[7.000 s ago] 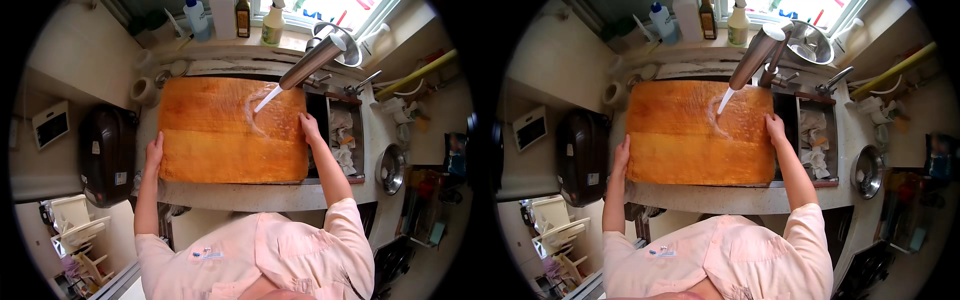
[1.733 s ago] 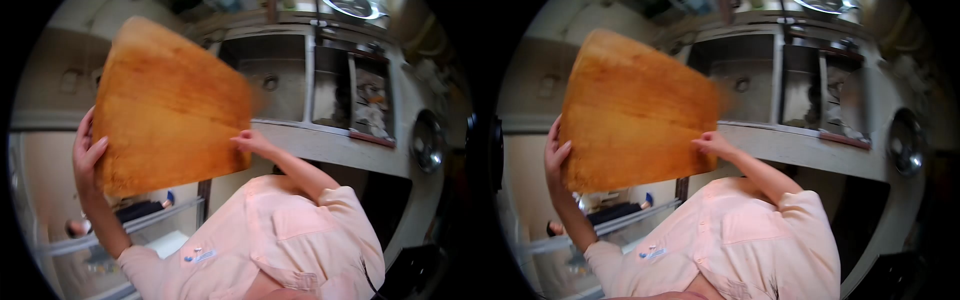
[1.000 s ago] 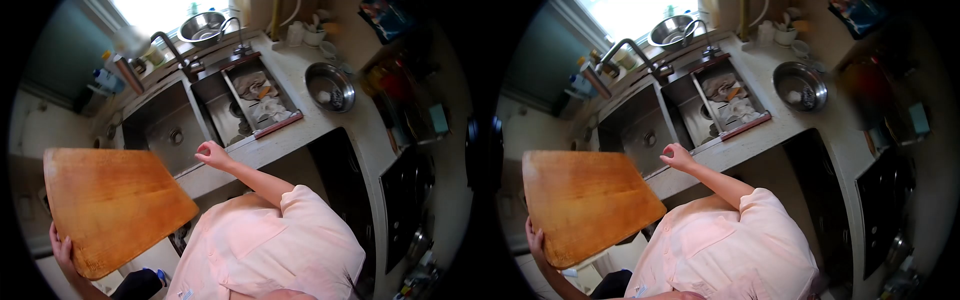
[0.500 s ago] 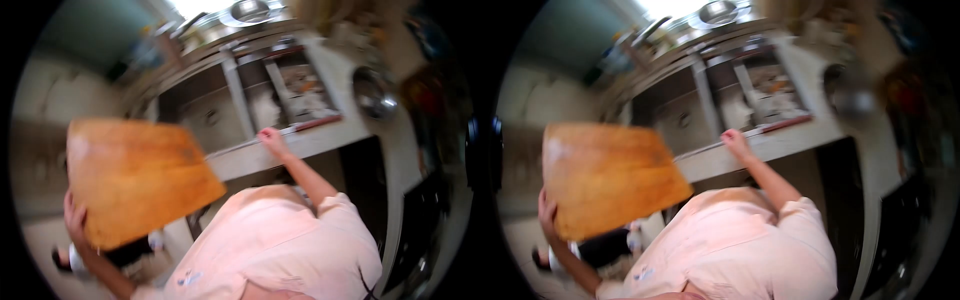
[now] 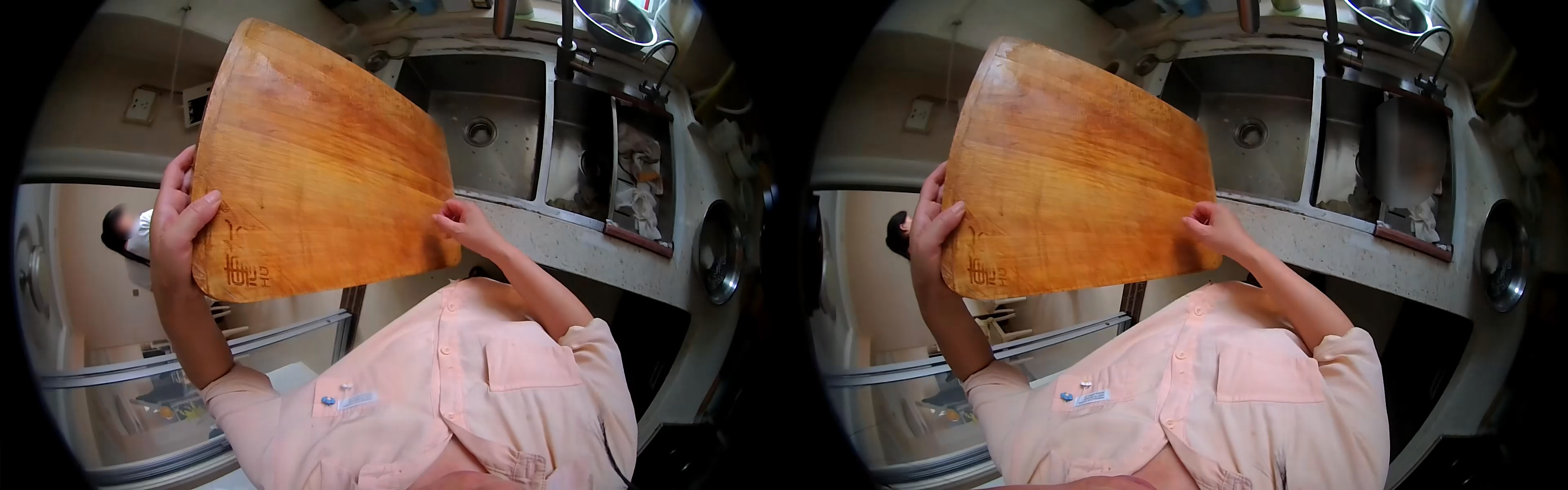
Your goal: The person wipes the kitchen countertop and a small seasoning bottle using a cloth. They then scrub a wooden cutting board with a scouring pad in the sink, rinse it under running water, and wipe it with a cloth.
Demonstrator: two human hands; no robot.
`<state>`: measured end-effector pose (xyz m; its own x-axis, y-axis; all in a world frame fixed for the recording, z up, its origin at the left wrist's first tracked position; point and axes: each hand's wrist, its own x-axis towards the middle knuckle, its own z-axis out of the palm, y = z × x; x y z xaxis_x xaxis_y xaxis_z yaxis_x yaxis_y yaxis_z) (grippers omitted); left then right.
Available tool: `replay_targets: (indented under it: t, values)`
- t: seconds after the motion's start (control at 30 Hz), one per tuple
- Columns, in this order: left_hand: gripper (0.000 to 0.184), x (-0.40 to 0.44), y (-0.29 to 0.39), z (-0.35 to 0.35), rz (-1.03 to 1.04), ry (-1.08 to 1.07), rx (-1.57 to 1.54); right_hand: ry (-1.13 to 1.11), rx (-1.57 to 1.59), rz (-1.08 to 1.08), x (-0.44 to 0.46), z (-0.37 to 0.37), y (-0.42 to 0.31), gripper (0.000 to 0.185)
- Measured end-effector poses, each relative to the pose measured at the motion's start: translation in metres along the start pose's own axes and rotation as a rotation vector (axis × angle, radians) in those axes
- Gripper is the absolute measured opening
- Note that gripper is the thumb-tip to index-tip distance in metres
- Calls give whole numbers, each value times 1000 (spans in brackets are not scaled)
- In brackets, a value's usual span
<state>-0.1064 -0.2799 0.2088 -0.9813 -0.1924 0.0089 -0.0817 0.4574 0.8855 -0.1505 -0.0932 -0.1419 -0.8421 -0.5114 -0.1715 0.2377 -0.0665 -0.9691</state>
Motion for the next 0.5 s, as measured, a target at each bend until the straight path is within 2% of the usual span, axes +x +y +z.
replay_targets:
  t: [0.03,0.13,0.23,0.33,0.43,0.5]
  values:
    - [59,-1,0,0,8,6,1,18,31,30,1,1,0,19]
    - [59,-2,1,5,20,10,7,83,-23,-60,0,1,-12,21]
    - [59,0,2,7,19,1,23,45,53,-141,3,5,-22,20]
    - [59,2,4,9,19,1,47,30,-16,-83,1,7,-51,24]
    - [60,2,6,14,21,17,57,-62,-6,-111,8,13,-60,25]
    - [61,2,8,16,15,22,71,-132,130,-19,9,18,-68,27]
